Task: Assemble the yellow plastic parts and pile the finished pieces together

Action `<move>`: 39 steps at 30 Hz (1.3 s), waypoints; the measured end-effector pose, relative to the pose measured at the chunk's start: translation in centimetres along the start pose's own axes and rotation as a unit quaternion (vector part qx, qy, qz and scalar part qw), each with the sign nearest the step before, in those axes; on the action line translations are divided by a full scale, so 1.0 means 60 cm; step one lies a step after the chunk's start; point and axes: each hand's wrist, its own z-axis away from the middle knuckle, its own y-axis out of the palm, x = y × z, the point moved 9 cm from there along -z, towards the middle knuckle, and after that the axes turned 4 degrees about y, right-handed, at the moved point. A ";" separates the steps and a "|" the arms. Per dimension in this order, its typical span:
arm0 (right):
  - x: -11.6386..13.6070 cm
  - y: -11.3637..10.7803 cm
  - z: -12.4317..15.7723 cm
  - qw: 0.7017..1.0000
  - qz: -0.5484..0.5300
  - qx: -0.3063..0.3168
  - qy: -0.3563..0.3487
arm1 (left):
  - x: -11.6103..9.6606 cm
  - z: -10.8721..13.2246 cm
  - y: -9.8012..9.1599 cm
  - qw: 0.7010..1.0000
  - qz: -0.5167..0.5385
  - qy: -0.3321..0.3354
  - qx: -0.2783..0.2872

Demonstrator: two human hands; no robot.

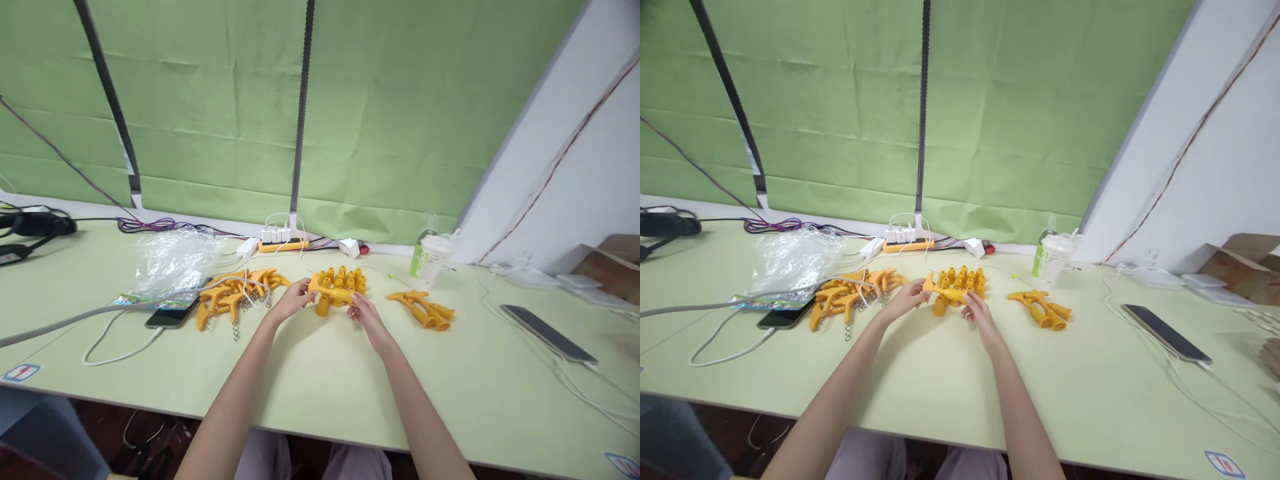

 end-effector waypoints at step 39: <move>0.007 0.021 -0.004 0.999 0.008 0.008 -0.031 | -0.027 0.011 -0.041 0.964 -0.210 0.001 -0.161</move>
